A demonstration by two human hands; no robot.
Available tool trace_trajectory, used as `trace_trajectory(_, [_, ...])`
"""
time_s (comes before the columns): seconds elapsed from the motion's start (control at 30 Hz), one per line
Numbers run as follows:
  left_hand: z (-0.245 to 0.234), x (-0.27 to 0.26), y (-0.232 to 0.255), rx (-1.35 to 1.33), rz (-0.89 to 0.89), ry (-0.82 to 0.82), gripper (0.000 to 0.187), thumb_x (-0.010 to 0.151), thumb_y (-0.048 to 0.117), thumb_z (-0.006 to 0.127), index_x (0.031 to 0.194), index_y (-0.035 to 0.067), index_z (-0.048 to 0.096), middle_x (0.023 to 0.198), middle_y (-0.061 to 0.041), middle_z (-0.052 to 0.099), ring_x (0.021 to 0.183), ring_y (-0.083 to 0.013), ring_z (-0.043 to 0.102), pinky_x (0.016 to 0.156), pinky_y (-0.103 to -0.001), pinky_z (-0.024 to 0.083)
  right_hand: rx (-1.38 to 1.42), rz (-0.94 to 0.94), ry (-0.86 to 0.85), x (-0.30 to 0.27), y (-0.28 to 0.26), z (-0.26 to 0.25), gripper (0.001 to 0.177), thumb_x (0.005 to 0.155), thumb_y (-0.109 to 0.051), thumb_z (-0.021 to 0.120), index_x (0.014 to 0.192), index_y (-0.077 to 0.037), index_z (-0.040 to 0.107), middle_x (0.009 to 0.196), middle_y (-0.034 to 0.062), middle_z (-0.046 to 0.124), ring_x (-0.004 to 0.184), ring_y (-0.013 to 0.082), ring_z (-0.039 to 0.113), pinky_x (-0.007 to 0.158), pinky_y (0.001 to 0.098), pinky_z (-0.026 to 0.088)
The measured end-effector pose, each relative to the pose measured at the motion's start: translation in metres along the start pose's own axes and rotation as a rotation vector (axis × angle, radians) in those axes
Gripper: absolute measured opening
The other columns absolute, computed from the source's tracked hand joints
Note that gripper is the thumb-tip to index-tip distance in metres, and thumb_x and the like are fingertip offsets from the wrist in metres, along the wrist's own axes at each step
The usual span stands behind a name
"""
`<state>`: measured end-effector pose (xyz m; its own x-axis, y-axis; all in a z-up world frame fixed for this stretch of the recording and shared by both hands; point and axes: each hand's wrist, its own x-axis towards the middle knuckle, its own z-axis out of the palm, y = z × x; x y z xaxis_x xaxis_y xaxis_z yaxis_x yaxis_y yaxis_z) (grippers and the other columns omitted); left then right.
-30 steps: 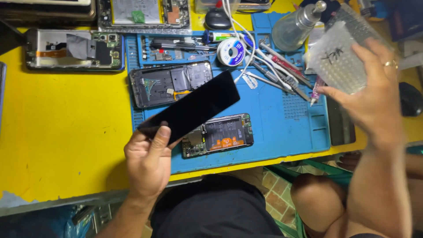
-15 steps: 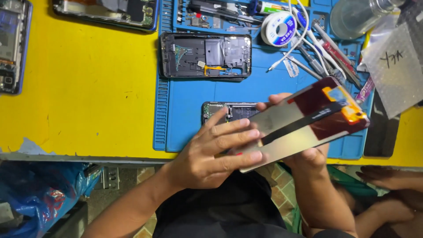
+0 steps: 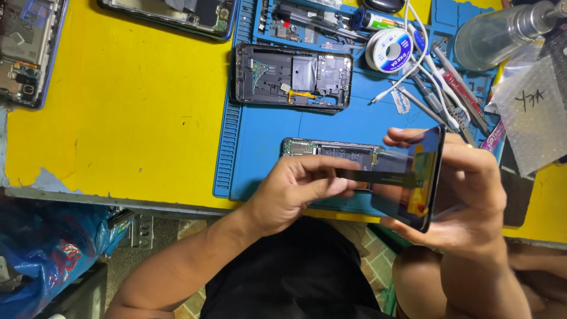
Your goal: The person disassembles a mobile phone by hand, prying the back cover off and then detaching the battery from the internal chassis.
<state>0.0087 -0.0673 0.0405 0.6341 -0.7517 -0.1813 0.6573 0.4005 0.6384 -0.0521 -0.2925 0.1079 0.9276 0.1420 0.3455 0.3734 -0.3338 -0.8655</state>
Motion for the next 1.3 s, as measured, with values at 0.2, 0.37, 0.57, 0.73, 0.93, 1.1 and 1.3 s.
trace_trajectory(0.2, [-0.019, -0.006, 0.003, -0.110, 0.042, 0.044, 0.023, 0.098, -0.001, 0.066, 0.120, -0.007, 0.072, 0.120, -0.021, 0.073, 0.098, -0.0258, 0.074, 0.089, -0.033, 0.065, -0.138, 0.071, -0.084, -0.009, 0.002, -0.028, 0.076, 0.070, -0.008, 0.086, 0.133, 0.002, 0.045, 0.139, 0.0313, 0.056, 0.138, 0.0420, 0.064, 0.119, 0.0454, 0.056])
trace_trajectory(0.37, [-0.014, -0.010, 0.020, 0.372, 0.128, 0.222, 0.021, 0.092, 0.006, 0.074, 0.111, 0.000, 0.076, 0.106, -0.015, 0.078, 0.089, -0.0218, 0.078, 0.086, -0.027, 0.067, -0.514, -0.009, -0.272, -0.004, -0.001, -0.052, 0.073, 0.075, -0.021, 0.089, 0.135, -0.002, 0.052, 0.146, 0.0278, 0.058, 0.136, 0.0381, 0.061, 0.117, 0.0491, 0.048])
trace_trajectory(0.57, [-0.009, -0.015, 0.037, 0.723, 0.125, 0.301, 0.025, 0.092, 0.012, 0.072, 0.115, 0.003, 0.075, 0.094, -0.010, 0.081, 0.082, -0.0158, 0.082, 0.079, -0.023, 0.067, -0.860, -0.011, -0.443, -0.018, 0.022, -0.067, 0.072, 0.078, -0.028, 0.084, 0.142, -0.012, 0.057, 0.152, 0.0162, 0.057, 0.131, 0.0381, 0.059, 0.114, 0.0581, 0.039])
trace_trajectory(0.73, [-0.011, -0.015, 0.038, 0.807, -0.004, 0.323, 0.028, 0.094, 0.017, 0.068, 0.119, 0.007, 0.076, 0.103, -0.005, 0.082, 0.076, -0.0132, 0.083, 0.064, -0.019, 0.060, -0.936, 0.024, -0.520, -0.029, 0.037, -0.073, 0.072, 0.079, -0.034, 0.081, 0.144, -0.015, 0.057, 0.151, 0.0144, 0.057, 0.124, 0.0399, 0.057, 0.113, 0.0558, 0.037])
trace_trajectory(0.93, [-0.011, -0.015, 0.036, 0.796, 0.008, 0.375, 0.031, 0.089, 0.011, 0.074, 0.119, 0.004, 0.073, 0.093, -0.010, 0.082, 0.064, -0.0100, 0.075, 0.063, -0.022, 0.070, -0.906, 0.048, -0.532, -0.034, 0.045, -0.077, 0.071, 0.081, -0.032, 0.081, 0.145, -0.014, 0.056, 0.150, 0.0159, 0.056, 0.129, 0.0392, 0.056, 0.114, 0.0539, 0.034])
trace_trajectory(1.1, [-0.010, -0.013, 0.038, 0.854, -0.081, 0.415, 0.024, 0.091, 0.017, 0.072, 0.113, 0.007, 0.075, 0.089, -0.008, 0.083, 0.049, -0.0091, 0.070, 0.049, -0.020, 0.062, -0.970, 0.022, -0.581, -0.037, 0.054, -0.076, 0.074, 0.083, -0.036, 0.079, 0.150, -0.021, 0.053, 0.149, 0.0132, 0.055, 0.128, 0.0373, 0.059, 0.113, 0.0564, 0.035])
trace_trajectory(1.3, [-0.010, -0.012, 0.040, 0.873, -0.063, 0.356, 0.026, 0.092, 0.016, 0.069, 0.117, 0.008, 0.072, 0.092, -0.010, 0.082, 0.051, -0.0070, 0.069, 0.050, -0.022, 0.070, -1.006, 0.021, -0.583, -0.046, 0.063, -0.079, 0.073, 0.080, -0.039, 0.080, 0.147, -0.020, 0.058, 0.156, 0.0129, 0.058, 0.128, 0.0356, 0.062, 0.116, 0.0588, 0.037])
